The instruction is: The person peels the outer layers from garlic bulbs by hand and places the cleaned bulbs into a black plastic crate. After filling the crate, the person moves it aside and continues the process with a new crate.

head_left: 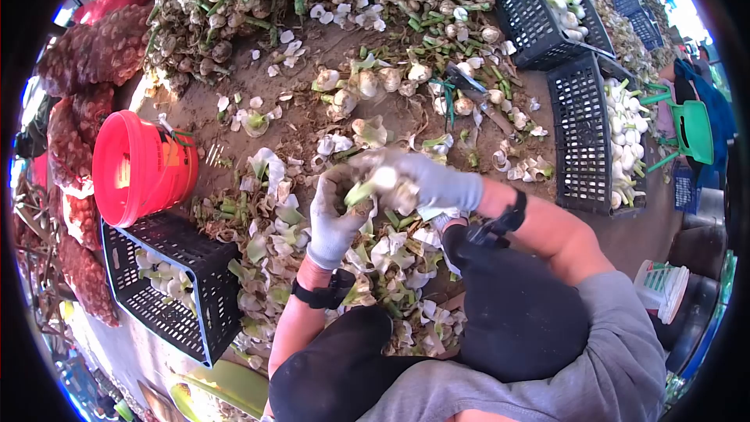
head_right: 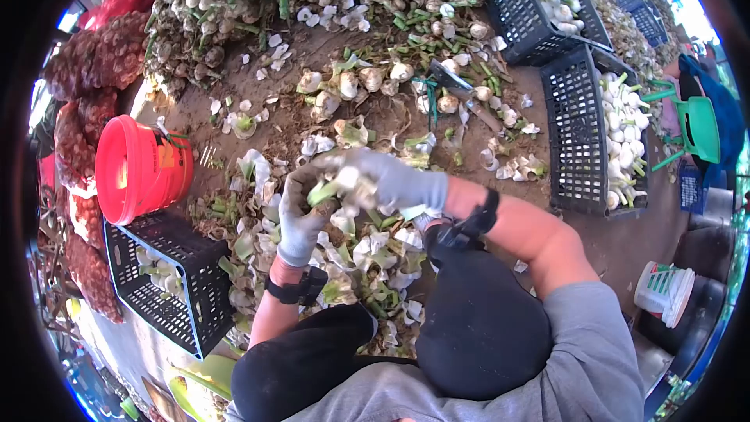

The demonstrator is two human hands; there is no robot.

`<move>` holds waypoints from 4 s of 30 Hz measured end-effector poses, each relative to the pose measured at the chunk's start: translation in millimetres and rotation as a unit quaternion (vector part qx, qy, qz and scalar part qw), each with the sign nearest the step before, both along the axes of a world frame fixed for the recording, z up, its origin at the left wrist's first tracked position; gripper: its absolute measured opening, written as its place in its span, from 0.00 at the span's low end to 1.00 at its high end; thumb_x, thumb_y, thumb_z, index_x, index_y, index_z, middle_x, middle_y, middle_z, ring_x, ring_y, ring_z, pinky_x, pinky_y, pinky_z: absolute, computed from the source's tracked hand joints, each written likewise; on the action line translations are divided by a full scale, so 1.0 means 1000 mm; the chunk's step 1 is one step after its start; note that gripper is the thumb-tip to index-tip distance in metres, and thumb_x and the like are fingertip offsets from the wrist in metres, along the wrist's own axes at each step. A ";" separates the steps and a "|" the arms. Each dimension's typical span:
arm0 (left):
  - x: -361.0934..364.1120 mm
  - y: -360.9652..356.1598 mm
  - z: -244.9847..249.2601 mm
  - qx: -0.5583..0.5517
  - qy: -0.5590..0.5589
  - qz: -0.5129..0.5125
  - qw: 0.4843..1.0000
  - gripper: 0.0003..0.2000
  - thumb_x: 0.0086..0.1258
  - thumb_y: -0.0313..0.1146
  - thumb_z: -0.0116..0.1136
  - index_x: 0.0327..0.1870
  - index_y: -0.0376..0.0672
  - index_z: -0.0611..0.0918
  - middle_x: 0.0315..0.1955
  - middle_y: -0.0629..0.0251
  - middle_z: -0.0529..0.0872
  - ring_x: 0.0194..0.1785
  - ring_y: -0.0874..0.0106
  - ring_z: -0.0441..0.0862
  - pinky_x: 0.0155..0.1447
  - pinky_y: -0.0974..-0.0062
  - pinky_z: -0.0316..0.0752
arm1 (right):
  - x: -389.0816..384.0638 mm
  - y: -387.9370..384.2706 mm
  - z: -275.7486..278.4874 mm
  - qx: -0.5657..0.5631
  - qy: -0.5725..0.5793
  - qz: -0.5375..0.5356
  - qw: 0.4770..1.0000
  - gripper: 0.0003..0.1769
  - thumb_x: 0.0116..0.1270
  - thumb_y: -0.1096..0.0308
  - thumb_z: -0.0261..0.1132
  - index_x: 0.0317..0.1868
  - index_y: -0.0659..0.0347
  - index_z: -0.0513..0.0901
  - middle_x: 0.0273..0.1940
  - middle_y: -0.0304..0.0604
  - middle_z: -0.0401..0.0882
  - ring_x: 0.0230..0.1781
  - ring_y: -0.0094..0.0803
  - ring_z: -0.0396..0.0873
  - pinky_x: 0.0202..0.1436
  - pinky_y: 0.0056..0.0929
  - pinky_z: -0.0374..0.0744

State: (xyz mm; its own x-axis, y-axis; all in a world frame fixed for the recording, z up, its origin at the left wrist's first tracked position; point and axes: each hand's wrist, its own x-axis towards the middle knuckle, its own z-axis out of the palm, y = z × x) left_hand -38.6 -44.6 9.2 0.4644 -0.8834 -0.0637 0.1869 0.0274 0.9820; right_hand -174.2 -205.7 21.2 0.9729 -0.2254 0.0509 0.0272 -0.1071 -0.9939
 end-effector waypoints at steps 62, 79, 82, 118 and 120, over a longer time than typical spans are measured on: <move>0.009 0.013 -0.027 0.065 -0.318 0.114 0.939 0.30 0.47 0.14 0.67 0.57 0.35 0.73 0.51 0.59 0.79 0.55 0.69 0.78 0.61 0.72 0.73 | 0.056 0.037 -0.070 0.381 0.047 -0.091 0.919 0.13 0.71 0.63 0.64 0.51 0.61 0.80 0.44 0.38 0.83 0.44 0.28 0.81 0.51 0.29 0.79; 0.008 0.012 -0.023 0.076 -0.387 0.122 0.911 0.28 0.44 0.12 0.63 0.52 0.37 0.76 0.44 0.59 0.80 0.48 0.66 0.80 0.55 0.73 0.76 | 0.044 0.026 -0.056 0.187 0.021 -0.053 0.981 0.16 0.72 0.60 0.64 0.49 0.65 0.82 0.40 0.40 0.85 0.40 0.25 0.80 0.48 0.29 0.79; 0.006 0.012 -0.036 0.052 -0.141 0.148 0.977 0.26 0.48 0.11 0.61 0.52 0.35 0.75 0.46 0.63 0.80 0.47 0.76 0.80 0.55 0.77 0.76 | 0.041 0.020 -0.063 0.258 0.089 -0.040 0.961 0.21 0.74 0.53 0.61 0.49 0.65 0.82 0.41 0.39 0.84 0.44 0.23 0.78 0.51 0.28 0.78; 0.031 0.012 -0.039 0.054 -0.130 0.132 0.981 0.26 0.62 0.25 0.56 0.64 0.40 0.68 0.38 0.67 0.75 0.26 0.79 0.69 0.30 0.82 0.69 | 0.037 0.003 -0.080 0.112 -0.001 -0.014 0.994 0.13 0.56 0.80 0.60 0.42 0.63 0.84 0.35 0.42 0.84 0.37 0.37 0.82 0.42 0.31 0.80; 0.028 0.009 -0.023 0.113 -0.286 0.128 0.943 0.23 0.57 0.18 0.58 0.56 0.41 0.75 0.34 0.70 0.77 0.30 0.79 0.74 0.36 0.82 0.72 | 0.033 0.002 -0.085 -0.100 -0.048 -0.020 0.994 0.15 0.54 0.80 0.61 0.43 0.62 0.84 0.38 0.45 0.84 0.41 0.42 0.83 0.45 0.34 0.80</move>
